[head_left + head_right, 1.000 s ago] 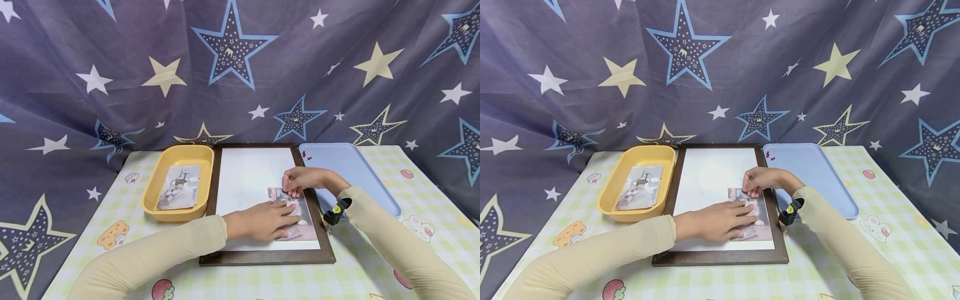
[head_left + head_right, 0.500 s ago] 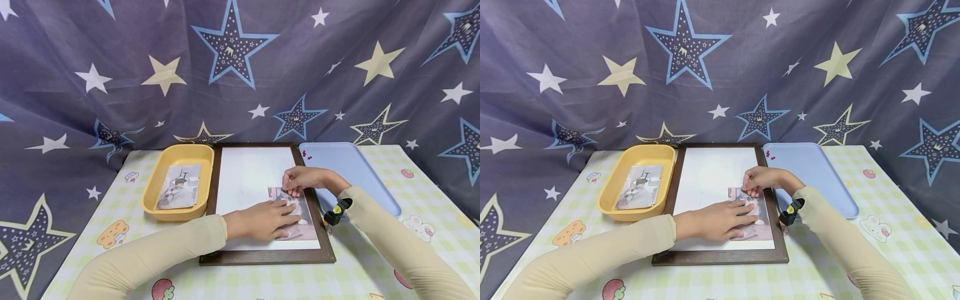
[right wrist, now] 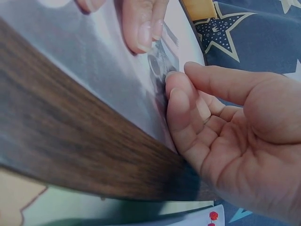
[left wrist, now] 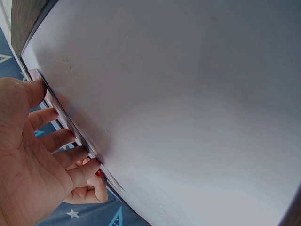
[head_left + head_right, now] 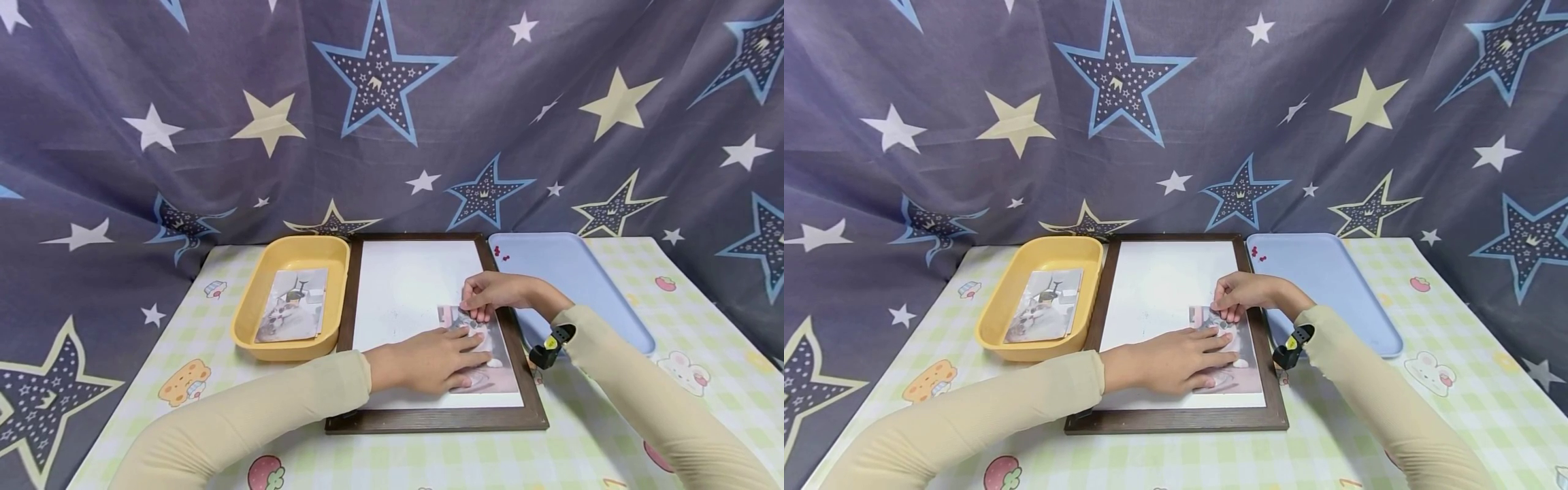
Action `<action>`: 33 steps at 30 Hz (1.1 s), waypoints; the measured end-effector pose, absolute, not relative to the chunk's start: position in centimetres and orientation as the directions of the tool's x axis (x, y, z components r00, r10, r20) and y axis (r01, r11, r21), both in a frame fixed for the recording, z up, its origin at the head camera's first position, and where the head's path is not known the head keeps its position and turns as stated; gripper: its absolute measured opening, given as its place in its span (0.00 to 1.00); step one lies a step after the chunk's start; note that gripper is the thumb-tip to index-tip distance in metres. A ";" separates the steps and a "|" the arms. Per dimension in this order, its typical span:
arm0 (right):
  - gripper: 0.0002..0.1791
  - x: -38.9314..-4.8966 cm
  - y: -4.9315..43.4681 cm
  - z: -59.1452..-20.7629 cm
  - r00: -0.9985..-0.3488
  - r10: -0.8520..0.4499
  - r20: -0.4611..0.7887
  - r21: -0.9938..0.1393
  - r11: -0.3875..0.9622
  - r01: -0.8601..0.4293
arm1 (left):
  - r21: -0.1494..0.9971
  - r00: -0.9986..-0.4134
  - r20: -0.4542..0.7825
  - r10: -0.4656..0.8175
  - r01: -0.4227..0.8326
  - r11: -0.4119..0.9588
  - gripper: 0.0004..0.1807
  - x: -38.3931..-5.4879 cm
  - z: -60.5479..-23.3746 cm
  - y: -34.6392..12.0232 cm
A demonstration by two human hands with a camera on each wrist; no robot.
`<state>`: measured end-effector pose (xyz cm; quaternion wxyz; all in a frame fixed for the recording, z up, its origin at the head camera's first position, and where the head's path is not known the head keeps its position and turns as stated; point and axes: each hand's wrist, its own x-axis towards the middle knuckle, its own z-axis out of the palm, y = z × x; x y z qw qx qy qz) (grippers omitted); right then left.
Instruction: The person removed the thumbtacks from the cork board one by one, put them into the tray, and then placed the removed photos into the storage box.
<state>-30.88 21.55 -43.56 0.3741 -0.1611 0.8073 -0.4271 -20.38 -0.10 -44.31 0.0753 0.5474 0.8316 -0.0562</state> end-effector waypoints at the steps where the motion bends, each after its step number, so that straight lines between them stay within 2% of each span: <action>1: 0.06 -30.9 21.6 -43.6 -0.668 -0.580 -0.466 -0.810 0.583 0.060 | -0.009 -0.389 -0.187 0.902 0.919 0.395 0.30 -20.4 -44.3 -0.1; 21: 0.08 -31.0 21.7 -43.8 -0.663 -0.590 -0.460 -0.813 0.580 0.048 | 0.005 -0.398 -0.197 0.896 0.913 0.407 0.30 -20.2 -44.2 -0.2; 33: 0.04 -31.0 21.8 -43.6 -0.671 -0.581 -0.461 -0.819 0.570 0.069 | 0.005 -0.401 -0.206 0.893 0.912 0.411 0.30 -20.4 -44.2 -0.1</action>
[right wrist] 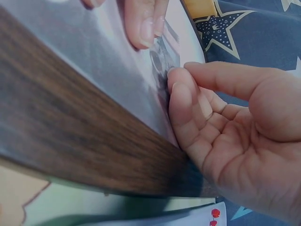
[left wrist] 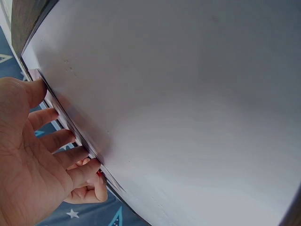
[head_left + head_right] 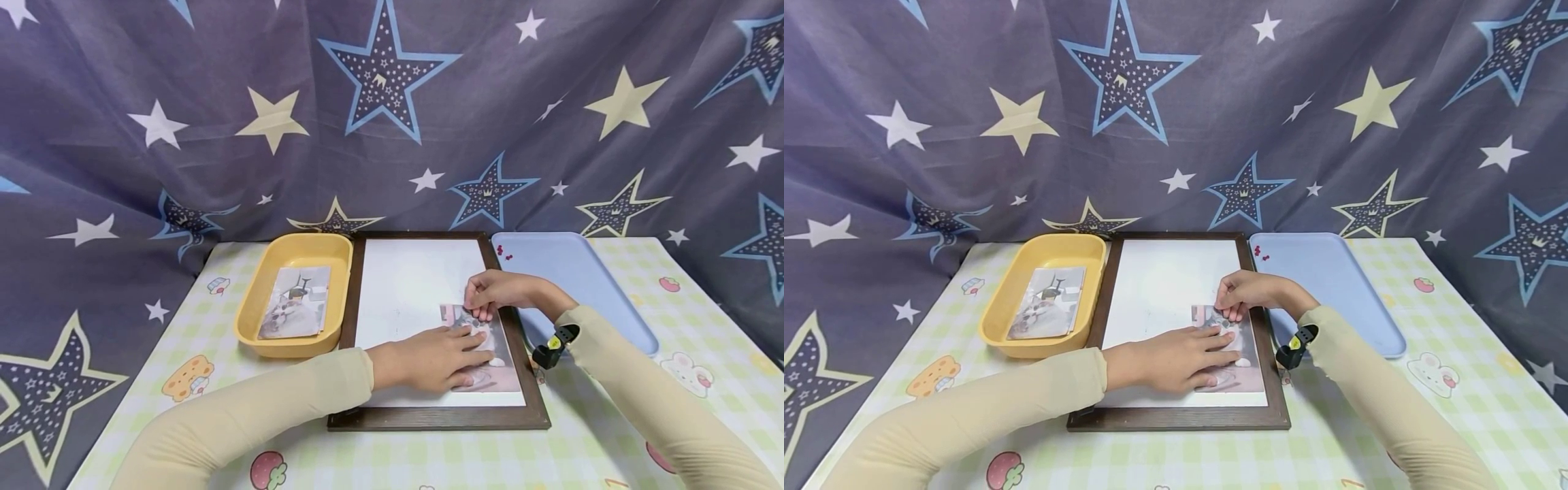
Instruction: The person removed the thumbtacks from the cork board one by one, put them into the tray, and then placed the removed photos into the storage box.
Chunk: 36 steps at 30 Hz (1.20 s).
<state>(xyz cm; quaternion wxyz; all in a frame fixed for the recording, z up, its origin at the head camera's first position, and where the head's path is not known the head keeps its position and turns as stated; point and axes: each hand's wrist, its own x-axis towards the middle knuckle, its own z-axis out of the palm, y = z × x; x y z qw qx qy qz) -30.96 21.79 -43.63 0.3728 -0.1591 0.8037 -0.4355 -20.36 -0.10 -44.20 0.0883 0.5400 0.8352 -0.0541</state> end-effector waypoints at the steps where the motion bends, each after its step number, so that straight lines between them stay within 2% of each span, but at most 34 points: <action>1: 0.04 -31.0 21.8 -43.6 -0.672 -0.581 -0.459 -0.820 0.569 0.068 | 0.005 -0.401 -0.207 0.892 0.912 0.411 0.30 -20.4 -44.2 -0.1; 10: 0.03 -30.9 21.8 -43.8 -0.678 -0.580 -0.452 -0.827 0.556 0.075 | -0.005 -0.400 -0.202 0.894 0.913 0.407 0.30 -20.3 -44.1 -0.1; 25: 0.09 -30.9 21.7 -43.9 -0.687 -0.582 -0.436 -0.827 0.560 0.051 | -0.002 -0.398 -0.200 0.895 0.914 0.406 0.30 -20.3 -44.2 -0.1; 36: 0.05 -30.8 21.8 -44.0 -0.693 -0.567 -0.444 -0.826 0.558 0.073 | -0.010 -0.400 -0.202 0.894 0.914 0.406 0.30 -20.3 -44.2 -0.1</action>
